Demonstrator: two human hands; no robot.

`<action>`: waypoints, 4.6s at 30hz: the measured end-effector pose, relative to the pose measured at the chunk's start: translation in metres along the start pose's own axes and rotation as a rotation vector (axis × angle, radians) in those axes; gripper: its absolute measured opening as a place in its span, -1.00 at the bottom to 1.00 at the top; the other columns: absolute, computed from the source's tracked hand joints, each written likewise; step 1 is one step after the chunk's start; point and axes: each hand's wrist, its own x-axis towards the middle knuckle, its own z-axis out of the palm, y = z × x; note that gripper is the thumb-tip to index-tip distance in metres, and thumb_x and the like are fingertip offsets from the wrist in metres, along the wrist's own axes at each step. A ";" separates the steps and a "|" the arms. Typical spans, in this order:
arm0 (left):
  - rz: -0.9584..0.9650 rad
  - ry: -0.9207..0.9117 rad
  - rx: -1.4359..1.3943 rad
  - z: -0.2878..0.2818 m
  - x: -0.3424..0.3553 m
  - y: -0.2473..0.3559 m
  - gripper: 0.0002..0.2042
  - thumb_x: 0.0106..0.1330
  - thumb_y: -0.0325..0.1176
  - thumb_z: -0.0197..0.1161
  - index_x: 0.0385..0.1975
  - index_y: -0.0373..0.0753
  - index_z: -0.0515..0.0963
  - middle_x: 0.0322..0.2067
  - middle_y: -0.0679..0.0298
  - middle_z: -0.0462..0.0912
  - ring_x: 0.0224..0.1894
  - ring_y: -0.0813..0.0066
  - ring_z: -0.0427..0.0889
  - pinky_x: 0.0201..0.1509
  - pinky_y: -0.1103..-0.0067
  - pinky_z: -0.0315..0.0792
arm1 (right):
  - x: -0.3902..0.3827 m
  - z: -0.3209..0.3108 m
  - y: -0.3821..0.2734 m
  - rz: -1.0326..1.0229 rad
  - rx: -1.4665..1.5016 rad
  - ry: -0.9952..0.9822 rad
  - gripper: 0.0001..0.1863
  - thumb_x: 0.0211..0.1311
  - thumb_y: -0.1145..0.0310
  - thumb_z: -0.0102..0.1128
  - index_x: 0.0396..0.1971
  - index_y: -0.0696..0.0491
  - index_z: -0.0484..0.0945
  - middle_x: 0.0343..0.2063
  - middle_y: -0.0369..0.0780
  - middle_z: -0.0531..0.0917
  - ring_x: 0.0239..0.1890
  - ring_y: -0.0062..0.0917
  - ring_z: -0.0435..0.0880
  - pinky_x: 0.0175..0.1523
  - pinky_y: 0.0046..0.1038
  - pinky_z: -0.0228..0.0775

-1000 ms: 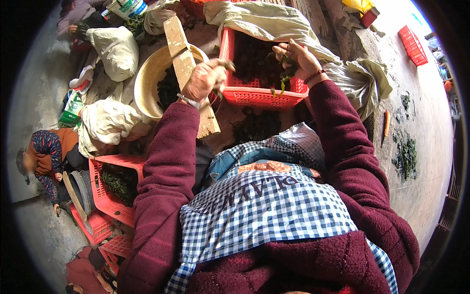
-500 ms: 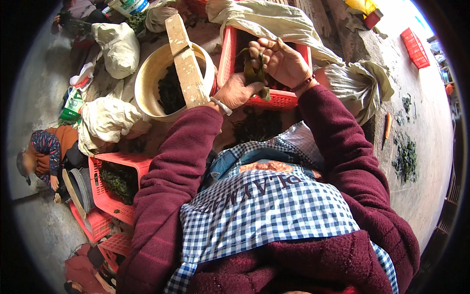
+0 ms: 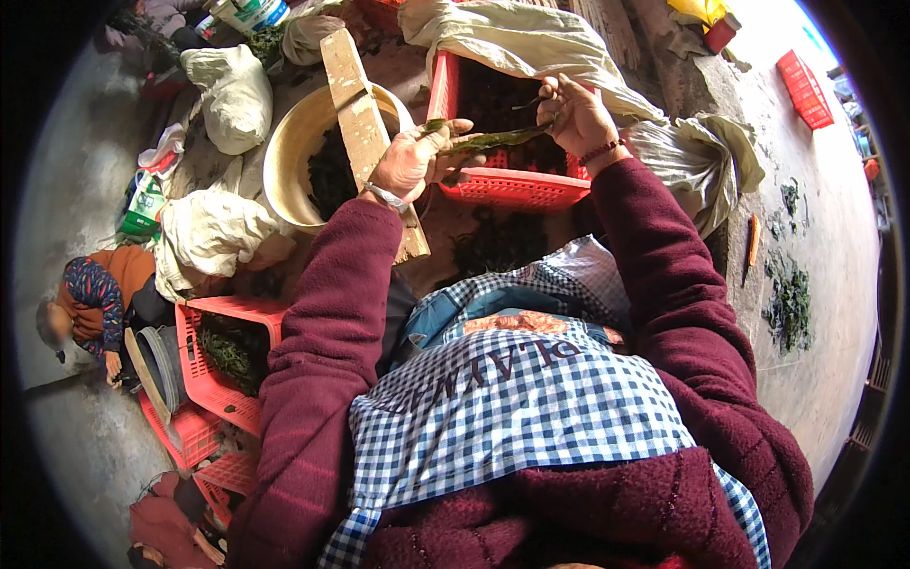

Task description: The person sits on the floor and repeatedly picks up green leaves from a red basket, strips or tears them by hand, and places the processed pieces into a white bowl. The person handles leaves one at a time and continues the same motion throughout the clip.

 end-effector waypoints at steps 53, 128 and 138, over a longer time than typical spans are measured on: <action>-0.004 -0.012 1.160 -0.015 -0.001 0.019 -0.60 0.04 -0.37 0.28 -0.13 -0.38 0.43 -0.21 -0.02 0.54 -0.17 0.03 0.54 -0.10 0.36 0.44 | 0.136 -0.239 0.120 1.067 -2.176 -0.322 -0.22 -0.16 -0.08 0.28 0.04 0.15 0.43 -0.01 -0.01 0.51 0.01 -0.26 0.51 0.13 -0.35 0.29; 0.194 -0.084 0.253 0.000 0.036 -0.018 -0.78 0.24 -0.36 0.16 -0.21 -0.36 0.53 -0.35 0.39 0.58 -0.34 0.72 0.44 -0.19 0.73 0.32 | 0.066 -0.028 -0.014 -0.137 -0.503 0.157 -0.87 0.12 0.57 0.00 -0.34 0.23 0.49 -0.36 -0.17 0.54 -0.28 -0.40 0.57 -0.11 -0.36 0.51; 0.128 -0.026 -0.250 -0.004 0.027 -0.003 -0.65 0.32 -0.17 0.03 -0.09 -0.32 0.46 -0.24 0.23 0.61 -0.23 0.44 0.58 -0.13 0.51 0.46 | 0.064 -0.056 0.002 -0.236 -1.491 0.296 -0.82 0.05 0.41 0.18 -0.36 0.18 0.55 -0.47 -0.20 0.62 -0.49 -0.51 0.60 -0.39 -0.49 0.49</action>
